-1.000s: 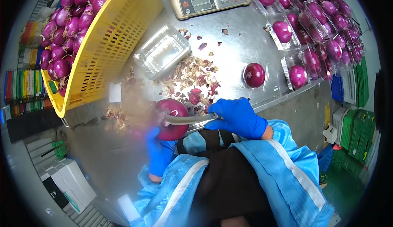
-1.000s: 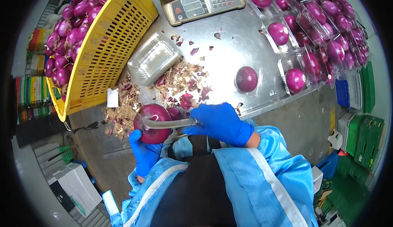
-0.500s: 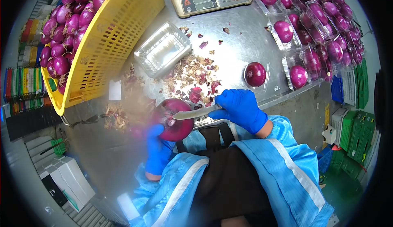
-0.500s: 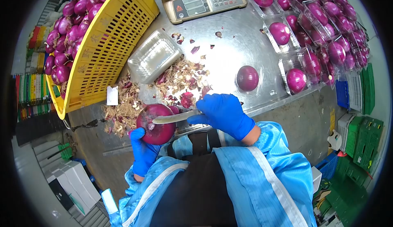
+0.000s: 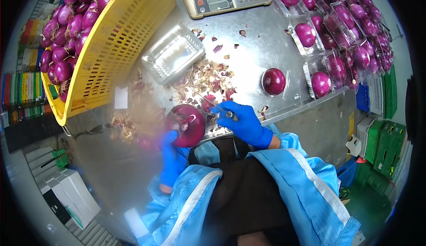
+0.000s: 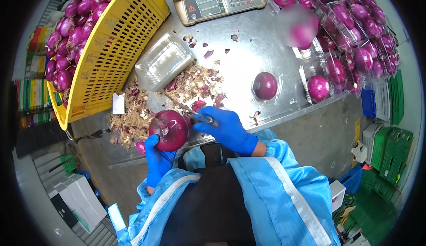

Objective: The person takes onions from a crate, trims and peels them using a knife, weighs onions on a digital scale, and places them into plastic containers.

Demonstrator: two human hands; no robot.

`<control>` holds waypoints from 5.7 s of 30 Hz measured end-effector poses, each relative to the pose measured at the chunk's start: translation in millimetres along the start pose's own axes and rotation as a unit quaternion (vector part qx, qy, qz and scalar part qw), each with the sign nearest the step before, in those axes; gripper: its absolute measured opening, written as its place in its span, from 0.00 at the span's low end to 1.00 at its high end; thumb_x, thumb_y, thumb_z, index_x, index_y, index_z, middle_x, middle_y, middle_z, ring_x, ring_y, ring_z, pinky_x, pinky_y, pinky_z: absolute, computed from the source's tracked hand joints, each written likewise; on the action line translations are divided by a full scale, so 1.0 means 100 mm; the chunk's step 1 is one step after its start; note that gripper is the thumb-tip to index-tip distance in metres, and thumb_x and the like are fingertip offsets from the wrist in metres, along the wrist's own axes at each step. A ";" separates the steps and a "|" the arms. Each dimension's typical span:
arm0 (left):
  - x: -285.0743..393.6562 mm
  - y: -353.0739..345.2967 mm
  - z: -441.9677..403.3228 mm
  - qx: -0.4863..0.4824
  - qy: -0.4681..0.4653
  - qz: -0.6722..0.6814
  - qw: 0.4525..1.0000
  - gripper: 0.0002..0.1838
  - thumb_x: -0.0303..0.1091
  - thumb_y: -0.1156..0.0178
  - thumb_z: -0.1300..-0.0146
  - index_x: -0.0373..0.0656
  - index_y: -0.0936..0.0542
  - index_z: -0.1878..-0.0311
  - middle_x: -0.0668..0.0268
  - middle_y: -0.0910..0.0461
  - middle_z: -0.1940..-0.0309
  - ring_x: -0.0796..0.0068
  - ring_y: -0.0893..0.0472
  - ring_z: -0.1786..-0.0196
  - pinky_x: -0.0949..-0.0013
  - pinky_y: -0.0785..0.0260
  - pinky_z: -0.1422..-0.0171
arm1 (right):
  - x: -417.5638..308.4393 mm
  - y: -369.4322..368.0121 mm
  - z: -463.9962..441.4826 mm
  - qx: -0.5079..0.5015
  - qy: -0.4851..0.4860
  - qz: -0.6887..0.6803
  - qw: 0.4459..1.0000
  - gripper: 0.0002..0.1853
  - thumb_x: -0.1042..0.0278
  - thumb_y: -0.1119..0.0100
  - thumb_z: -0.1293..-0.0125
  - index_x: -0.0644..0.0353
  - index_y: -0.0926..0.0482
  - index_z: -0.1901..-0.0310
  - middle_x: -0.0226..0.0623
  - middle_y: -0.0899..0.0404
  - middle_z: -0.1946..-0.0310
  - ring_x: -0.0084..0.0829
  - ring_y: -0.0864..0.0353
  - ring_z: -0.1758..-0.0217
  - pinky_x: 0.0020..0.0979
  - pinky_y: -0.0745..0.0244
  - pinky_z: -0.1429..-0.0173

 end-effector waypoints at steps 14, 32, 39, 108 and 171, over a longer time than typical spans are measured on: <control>0.04 -0.21 0.15 -0.043 -0.031 -0.219 0.974 0.40 0.40 0.36 0.51 0.35 0.33 0.33 0.55 0.25 0.41 0.60 0.25 0.38 0.58 0.35 0.30 | -0.44 0.02 -0.34 -0.109 0.189 0.270 0.938 0.20 0.56 0.30 0.44 0.50 0.18 0.50 0.34 0.19 0.64 0.36 0.16 0.67 0.30 0.23 0.65; 0.07 -0.10 0.18 0.001 -0.059 -0.218 0.974 0.41 0.37 0.36 0.51 0.35 0.36 0.32 0.55 0.29 0.37 0.61 0.26 0.37 0.58 0.35 0.29 | 0.04 0.02 -0.47 0.041 0.146 0.315 0.937 0.13 0.58 0.33 0.43 0.51 0.20 0.59 0.37 0.19 0.67 0.39 0.18 0.72 0.36 0.24 0.68; 0.21 0.19 0.14 0.000 -0.043 -0.018 0.999 0.43 0.40 0.35 0.49 0.38 0.40 0.29 0.51 0.34 0.32 0.50 0.29 0.34 0.43 0.32 0.32 | -0.20 0.03 -0.34 -0.057 -0.027 0.152 0.986 0.33 0.49 0.39 0.34 0.57 0.33 0.33 0.41 0.17 0.54 0.34 0.16 0.53 0.32 0.23 0.49; -0.03 0.07 0.24 -0.012 0.088 -0.017 0.996 0.43 0.52 0.32 0.52 0.43 0.34 0.33 0.54 0.25 0.44 0.57 0.18 0.50 0.55 0.18 0.58 | -0.26 -0.22 -0.17 -0.070 -0.028 0.041 0.996 0.20 0.53 0.52 0.25 0.63 0.19 0.52 0.46 0.16 0.64 0.37 0.15 0.63 0.35 0.23 0.57; 0.08 0.22 0.14 0.028 0.038 -0.336 0.941 0.38 0.24 0.31 0.52 0.39 0.32 0.34 0.58 0.26 0.42 0.62 0.25 0.40 0.58 0.33 0.31 | -0.17 -0.23 -0.23 -0.172 0.199 0.365 0.893 0.20 0.59 0.33 0.42 0.50 0.21 0.48 0.34 0.17 0.65 0.37 0.16 0.66 0.34 0.22 0.66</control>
Point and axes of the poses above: each hand's wrist, its own z-axis away from the middle knuckle, its own y-axis out of the back of the hand, x = y × z, the point moved 2 cm from there along -z, towards the middle knuckle
